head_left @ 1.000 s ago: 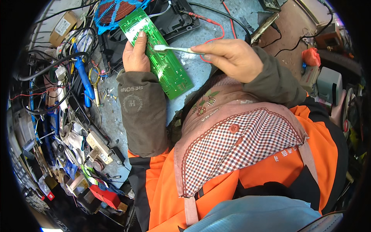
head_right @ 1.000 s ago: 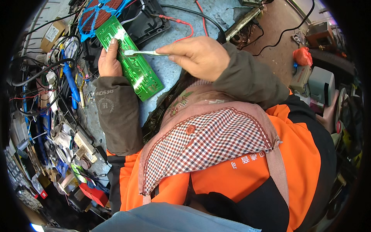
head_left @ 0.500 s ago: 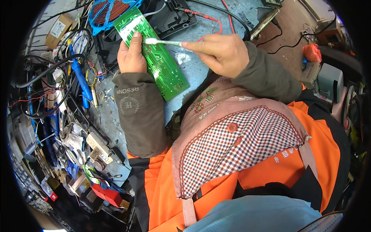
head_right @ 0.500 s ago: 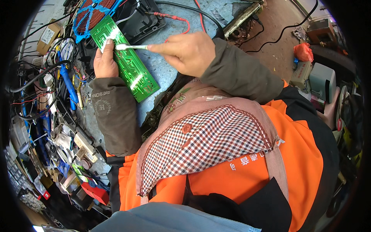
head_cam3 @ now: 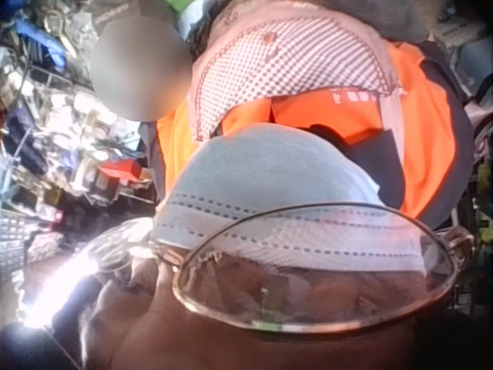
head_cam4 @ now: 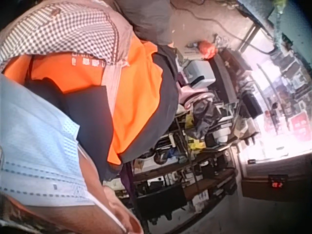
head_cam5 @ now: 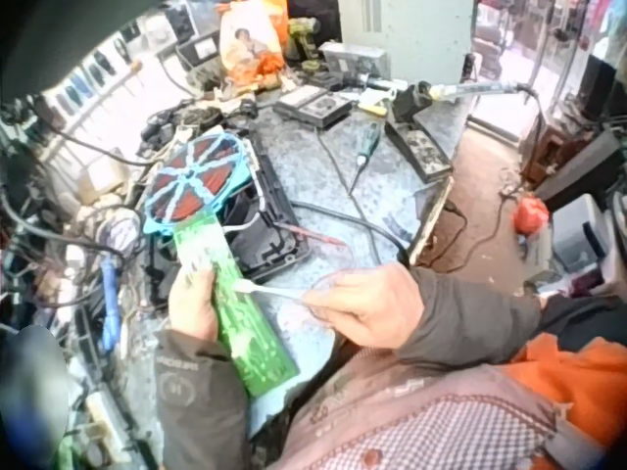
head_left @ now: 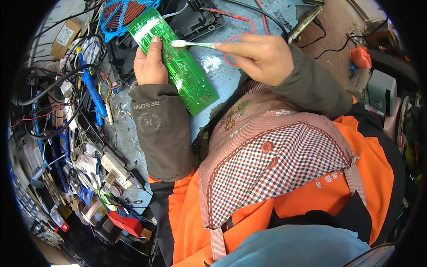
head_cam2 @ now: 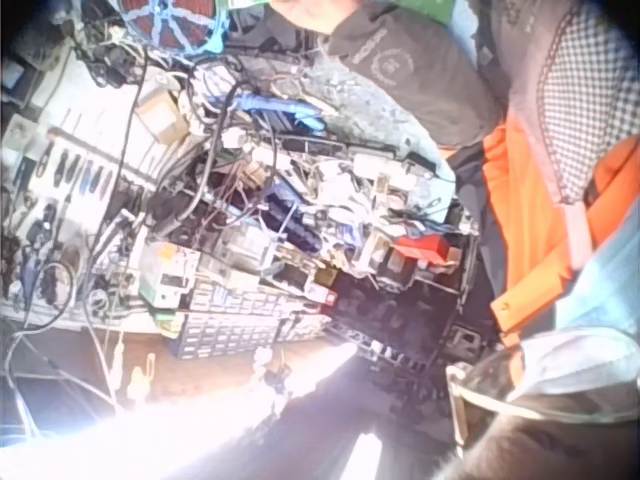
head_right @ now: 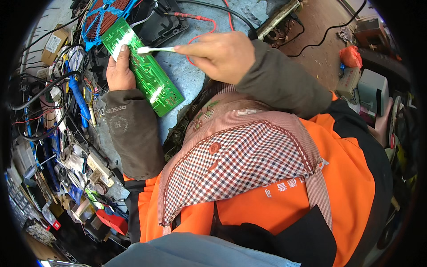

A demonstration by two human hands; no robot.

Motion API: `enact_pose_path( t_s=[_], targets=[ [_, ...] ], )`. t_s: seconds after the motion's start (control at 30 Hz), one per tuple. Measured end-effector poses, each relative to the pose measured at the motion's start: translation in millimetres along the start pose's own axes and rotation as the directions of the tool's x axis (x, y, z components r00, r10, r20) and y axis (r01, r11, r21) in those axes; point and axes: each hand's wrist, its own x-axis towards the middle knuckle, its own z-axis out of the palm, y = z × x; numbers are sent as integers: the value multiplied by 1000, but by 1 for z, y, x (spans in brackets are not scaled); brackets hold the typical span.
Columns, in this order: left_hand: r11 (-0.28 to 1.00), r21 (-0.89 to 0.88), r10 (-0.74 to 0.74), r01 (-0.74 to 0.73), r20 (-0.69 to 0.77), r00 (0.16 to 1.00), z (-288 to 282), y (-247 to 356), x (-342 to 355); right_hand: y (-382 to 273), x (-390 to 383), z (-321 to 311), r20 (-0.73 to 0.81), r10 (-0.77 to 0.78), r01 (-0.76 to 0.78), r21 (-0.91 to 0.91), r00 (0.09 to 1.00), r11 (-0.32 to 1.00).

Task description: The person uses a soldering iron to work on a green circuit board, then retrieves a multimeter from a toolbox to test the board with probes. The person continues to solder and test the circuit board.

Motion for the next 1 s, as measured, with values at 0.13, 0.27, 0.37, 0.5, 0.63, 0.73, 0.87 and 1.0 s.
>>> enact_pose_path(
  t_s=[0.13, 0.27, 0.37, 0.5, 0.63, 0.73, 0.87, 1.0],
  targets=[
    [997, 81, 2, 1, -33, 999, -5, -3, -2, -12, -7, -12, 263, -27, 8, 73, 965, 997],
    [999, 46, 15, -14, -15, 1000, -6, -3, -1, 15, -10, -23, 202, -27, -88, 537, 979, 839],
    [998, 62, 8, -8, -1, 1000, -6, -3, 1, 14, -16, -10, -15, 173, -126, 625, 985, 770],
    [1000, 4, 19, -19, 26, 999, -2, 1, -3, 15, -16, -8, -50, 199, -121, 642, 979, 757],
    [999, -25, 26, -25, 40, 999, -5, -3, -3, 16, -15, -10, -32, 186, -120, 649, 982, 751],
    [998, -43, 41, -39, 60, 997, -3, -2, -3, 17, -16, -10, -33, 193, -126, 646, 981, 753],
    [997, -60, 60, -57, 46, 997, 0, -1, -4, 19, -17, -9, -31, 180, -121, 631, 983, 766],
    [996, -55, 67, -66, 19, 998, 1, 3, -6, 20, -15, -8, -49, 139, -78, 628, 989, 774]
  ],
)
